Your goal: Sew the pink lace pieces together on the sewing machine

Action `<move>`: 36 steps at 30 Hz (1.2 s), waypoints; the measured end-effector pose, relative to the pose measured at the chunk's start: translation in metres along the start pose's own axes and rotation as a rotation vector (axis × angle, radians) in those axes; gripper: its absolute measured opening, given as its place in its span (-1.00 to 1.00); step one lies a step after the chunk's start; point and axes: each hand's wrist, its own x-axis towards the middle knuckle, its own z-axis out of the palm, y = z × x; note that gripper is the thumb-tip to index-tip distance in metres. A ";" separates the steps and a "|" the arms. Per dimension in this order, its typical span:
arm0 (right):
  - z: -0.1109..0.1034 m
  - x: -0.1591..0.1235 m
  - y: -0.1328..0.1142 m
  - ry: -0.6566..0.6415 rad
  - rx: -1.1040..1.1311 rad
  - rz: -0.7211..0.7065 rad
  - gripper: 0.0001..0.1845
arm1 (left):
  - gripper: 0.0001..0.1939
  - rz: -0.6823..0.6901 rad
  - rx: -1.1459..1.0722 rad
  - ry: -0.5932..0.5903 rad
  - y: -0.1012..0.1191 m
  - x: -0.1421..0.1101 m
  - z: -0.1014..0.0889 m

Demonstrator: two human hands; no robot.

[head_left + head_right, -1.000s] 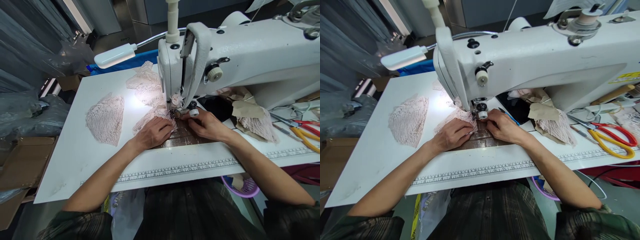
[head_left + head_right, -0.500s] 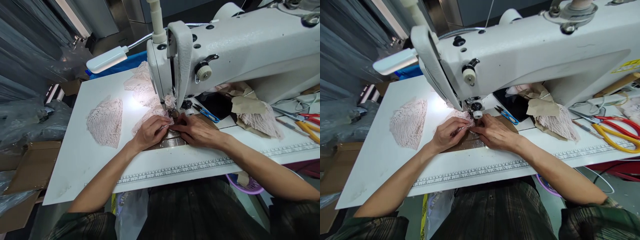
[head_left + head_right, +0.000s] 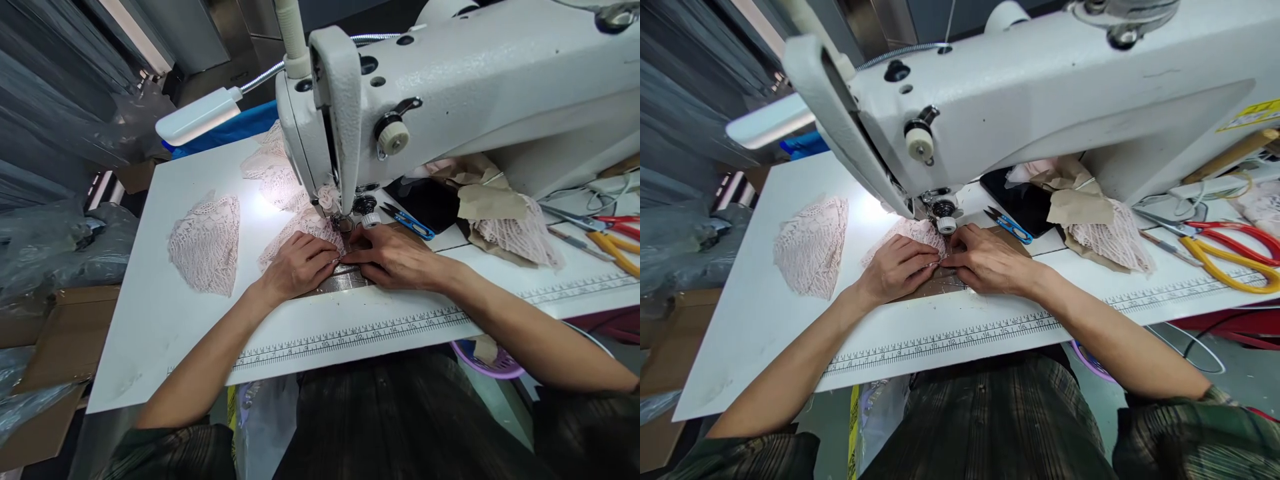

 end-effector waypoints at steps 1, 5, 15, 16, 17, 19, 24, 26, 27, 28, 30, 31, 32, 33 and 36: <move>0.000 0.000 0.001 -0.002 0.004 -0.003 -0.62 | -0.93 0.003 0.011 -0.004 0.000 0.000 -0.001; 0.000 0.001 0.001 0.005 0.028 0.057 -0.57 | -0.93 0.009 0.065 0.012 0.001 0.000 -0.001; 0.005 0.005 0.001 0.031 -0.075 0.139 -0.54 | -0.91 0.051 0.083 0.093 0.003 0.002 -0.001; 0.006 0.005 0.002 0.034 -0.073 0.137 -0.54 | -0.93 0.062 0.095 0.080 0.003 0.002 -0.001; 0.006 0.005 0.002 0.039 -0.068 0.136 -0.54 | -0.94 0.070 0.106 0.066 0.004 0.002 -0.002; 0.006 0.004 0.002 0.049 -0.061 0.131 -0.54 | -0.94 0.063 0.125 0.054 0.004 0.002 -0.003; 0.006 0.005 0.000 0.048 -0.071 0.129 -0.54 | -0.93 0.045 0.113 0.048 0.004 0.000 -0.001; 0.006 0.005 0.000 0.043 -0.075 0.129 -0.55 | -0.92 0.037 0.095 0.025 0.004 0.000 -0.001; 0.005 0.005 0.001 0.043 -0.076 0.128 -0.55 | -0.91 0.032 0.093 0.013 0.004 0.000 -0.001; 0.005 0.005 0.001 0.044 -0.077 0.125 -0.55 | -0.91 0.031 0.095 0.002 0.004 0.000 -0.001; 0.006 0.004 0.004 0.044 -0.081 0.098 -0.54 | -0.91 0.040 0.104 -0.005 0.004 0.001 -0.002; 0.006 0.003 0.006 0.042 -0.087 0.073 -0.54 | -0.91 0.044 0.106 0.000 0.005 0.001 -0.003; 0.007 0.003 0.008 0.038 -0.095 0.045 -0.54 | -0.91 0.046 0.104 0.006 0.006 0.001 -0.004; 0.007 0.002 0.010 0.032 -0.106 0.018 -0.55 | -0.91 0.044 0.100 0.009 0.007 0.001 -0.004; 0.008 0.002 0.013 0.012 -0.138 -0.018 -0.57 | -0.87 0.017 0.089 0.002 0.011 0.001 -0.005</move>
